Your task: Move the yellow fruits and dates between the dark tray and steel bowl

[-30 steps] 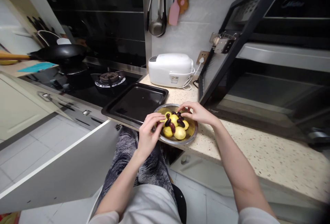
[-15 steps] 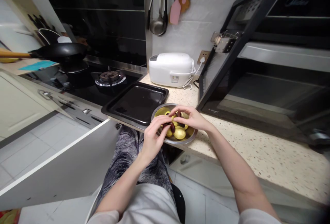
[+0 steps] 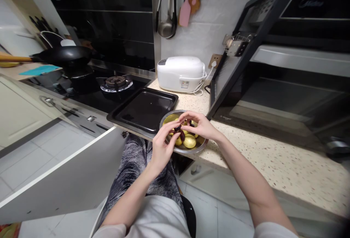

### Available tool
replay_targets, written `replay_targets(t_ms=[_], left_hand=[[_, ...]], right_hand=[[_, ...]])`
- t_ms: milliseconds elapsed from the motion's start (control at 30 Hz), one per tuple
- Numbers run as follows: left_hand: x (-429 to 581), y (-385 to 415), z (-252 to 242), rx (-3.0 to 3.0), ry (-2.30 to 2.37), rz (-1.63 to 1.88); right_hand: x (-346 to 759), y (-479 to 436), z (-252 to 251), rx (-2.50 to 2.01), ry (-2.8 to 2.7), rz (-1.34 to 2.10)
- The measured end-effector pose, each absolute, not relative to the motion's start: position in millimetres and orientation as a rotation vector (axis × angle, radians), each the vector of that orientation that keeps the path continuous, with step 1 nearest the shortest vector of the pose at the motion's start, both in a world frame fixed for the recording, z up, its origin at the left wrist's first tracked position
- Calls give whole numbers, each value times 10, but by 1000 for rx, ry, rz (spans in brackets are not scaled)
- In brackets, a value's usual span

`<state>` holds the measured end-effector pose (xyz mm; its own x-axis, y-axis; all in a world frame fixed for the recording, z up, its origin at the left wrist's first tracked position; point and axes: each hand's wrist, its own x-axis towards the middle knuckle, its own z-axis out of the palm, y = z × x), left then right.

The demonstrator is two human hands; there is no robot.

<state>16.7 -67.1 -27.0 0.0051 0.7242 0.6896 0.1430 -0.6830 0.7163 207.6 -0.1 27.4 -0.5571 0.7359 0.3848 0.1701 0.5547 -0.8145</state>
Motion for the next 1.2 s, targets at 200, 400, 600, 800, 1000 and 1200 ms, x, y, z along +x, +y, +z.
replay_targets(t_ms=[200,400,600,800,1000,1200], left_hand=[[122,-659,-255,1773,969,1820],[59,-651,-268,1770,994,1870],[47,-648,-279,1830,984,1820],[48,-640,-278,1866,993,1794],[32,-642,-281,1858,998,1800],[30,-648,-287,1871,1012,1789]], right_hand=[[2116,89,217,-892,-1956,585],[2120,165,103,-1019,-1979,295],[2119,157,68,-1035,-2050,283],[2123,160,75,-1019,-2105,294],[2103,153,54,-1077,-2033,326],[2098,147,67,-1047,-2080,348]])
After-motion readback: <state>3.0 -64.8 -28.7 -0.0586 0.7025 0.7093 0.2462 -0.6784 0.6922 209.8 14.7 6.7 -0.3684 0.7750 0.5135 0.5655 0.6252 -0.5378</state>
